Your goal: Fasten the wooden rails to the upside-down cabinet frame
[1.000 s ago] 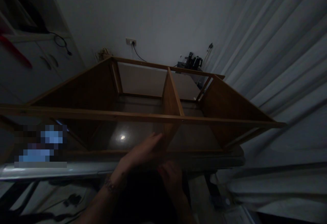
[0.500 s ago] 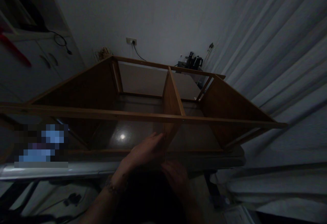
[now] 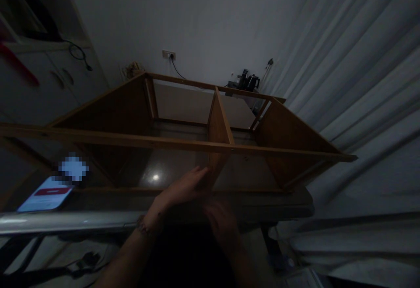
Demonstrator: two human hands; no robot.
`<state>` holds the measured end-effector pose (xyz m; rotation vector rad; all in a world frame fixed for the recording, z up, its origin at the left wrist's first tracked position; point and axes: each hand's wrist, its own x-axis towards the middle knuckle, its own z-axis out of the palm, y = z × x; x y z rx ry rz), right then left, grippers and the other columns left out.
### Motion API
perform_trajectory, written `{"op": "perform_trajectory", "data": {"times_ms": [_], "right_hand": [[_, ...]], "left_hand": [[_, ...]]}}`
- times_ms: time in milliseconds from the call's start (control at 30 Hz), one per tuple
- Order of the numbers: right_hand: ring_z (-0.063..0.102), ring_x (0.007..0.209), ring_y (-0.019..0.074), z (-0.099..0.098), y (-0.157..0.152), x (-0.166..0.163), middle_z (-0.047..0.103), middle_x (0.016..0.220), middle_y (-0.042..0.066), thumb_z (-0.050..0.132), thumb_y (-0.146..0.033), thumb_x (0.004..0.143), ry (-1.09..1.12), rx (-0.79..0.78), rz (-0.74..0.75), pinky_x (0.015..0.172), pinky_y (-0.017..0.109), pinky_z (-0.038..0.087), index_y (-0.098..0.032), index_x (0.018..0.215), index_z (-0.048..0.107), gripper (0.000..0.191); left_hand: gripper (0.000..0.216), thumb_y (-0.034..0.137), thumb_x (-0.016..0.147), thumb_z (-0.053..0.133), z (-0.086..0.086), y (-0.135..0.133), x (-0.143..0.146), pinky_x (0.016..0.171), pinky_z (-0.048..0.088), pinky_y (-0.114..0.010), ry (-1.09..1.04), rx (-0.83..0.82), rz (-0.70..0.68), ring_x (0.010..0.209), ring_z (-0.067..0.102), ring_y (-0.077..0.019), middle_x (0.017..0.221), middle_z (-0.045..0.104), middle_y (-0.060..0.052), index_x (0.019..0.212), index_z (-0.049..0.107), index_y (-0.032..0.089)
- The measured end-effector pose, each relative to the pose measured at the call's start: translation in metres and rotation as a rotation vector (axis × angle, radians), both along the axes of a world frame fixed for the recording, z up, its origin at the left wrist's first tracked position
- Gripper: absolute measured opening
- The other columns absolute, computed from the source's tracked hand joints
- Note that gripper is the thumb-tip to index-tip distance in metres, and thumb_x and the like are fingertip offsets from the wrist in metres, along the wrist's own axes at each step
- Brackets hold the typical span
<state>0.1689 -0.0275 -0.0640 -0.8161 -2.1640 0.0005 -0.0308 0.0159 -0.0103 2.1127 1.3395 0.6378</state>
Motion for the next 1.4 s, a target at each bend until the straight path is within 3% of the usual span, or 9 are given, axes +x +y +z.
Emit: {"op": "perform_trajectory", "data": {"times_ms": [200,433,600,800,1067,1267,1400], "right_hand": [[0.068,0.088,0.0185,-0.007,-0.001,0.000,0.070,0.094,0.006,0.040,-0.025,0.103,0.008,-0.042,-0.030,0.082,0.032,0.056,-0.024,0.109,0.068,0.029],[0.068,0.073,0.0175,-0.007,-0.013,-0.014,0.071,0.079,0.004,0.043,-0.030,0.103,0.200,-0.102,-0.128,0.069,0.030,0.055,-0.022,0.092,0.067,0.028],[0.070,0.069,0.0173,-0.011,-0.023,-0.024,0.073,0.079,0.005,0.043,-0.034,0.102,0.334,-0.212,-0.227,0.061,0.025,0.055,-0.022,0.089,0.066,0.029],[0.071,0.063,0.0149,-0.018,-0.023,-0.023,0.073,0.078,0.004,0.042,-0.033,0.102,0.449,-0.308,-0.271,0.058,0.022,0.055,-0.018,0.111,0.062,0.027],[0.070,0.073,0.0173,-0.021,-0.019,-0.010,0.073,0.082,0.004,0.046,-0.036,0.101,0.314,-0.172,-0.245,0.065,0.027,0.055,-0.023,0.095,0.069,0.027],[0.069,0.078,0.0197,-0.028,-0.011,0.005,0.074,0.087,0.003,0.049,-0.027,0.101,0.138,0.076,-0.190,0.073,0.034,0.052,-0.027,0.100,0.072,0.022],[0.068,0.076,0.0201,-0.030,-0.011,0.006,0.074,0.083,0.003,0.052,-0.023,0.099,0.087,0.116,-0.155,0.071,0.034,0.050,-0.027,0.100,0.072,0.020]], "left_hand": [[0.054,0.029,0.084,0.066,0.000,-0.001,0.000,0.098,0.047,-0.038,0.052,0.035,0.018,0.118,0.055,-0.0277,0.130,0.056,-0.012,0.133,0.045,0.021],[0.052,0.028,0.084,0.064,0.000,-0.006,0.003,0.098,0.047,-0.040,0.111,0.029,0.059,0.121,0.054,-0.0307,0.131,0.056,-0.011,0.132,0.045,0.022],[0.055,0.029,0.084,0.065,-0.005,-0.006,0.003,0.100,0.046,-0.039,0.066,0.029,0.060,0.125,0.052,-0.0299,0.134,0.055,-0.011,0.134,0.043,0.024],[0.054,0.030,0.085,0.064,0.000,-0.007,0.003,0.099,0.047,-0.038,0.044,-0.005,0.054,0.123,0.054,-0.0284,0.135,0.055,-0.010,0.134,0.043,0.024],[0.052,0.030,0.085,0.064,0.003,-0.008,0.003,0.104,0.045,-0.040,0.044,-0.015,0.061,0.129,0.049,-0.0296,0.135,0.055,-0.010,0.133,0.045,0.023],[0.054,0.028,0.085,0.063,0.004,-0.007,0.003,0.103,0.045,-0.041,0.030,-0.051,0.059,0.127,0.051,-0.0294,0.139,0.053,-0.011,0.135,0.043,0.023],[0.056,0.028,0.085,0.063,0.003,-0.006,0.001,0.101,0.047,-0.039,0.002,-0.056,0.045,0.122,0.055,-0.0280,0.136,0.054,-0.011,0.138,0.042,0.025]]}}
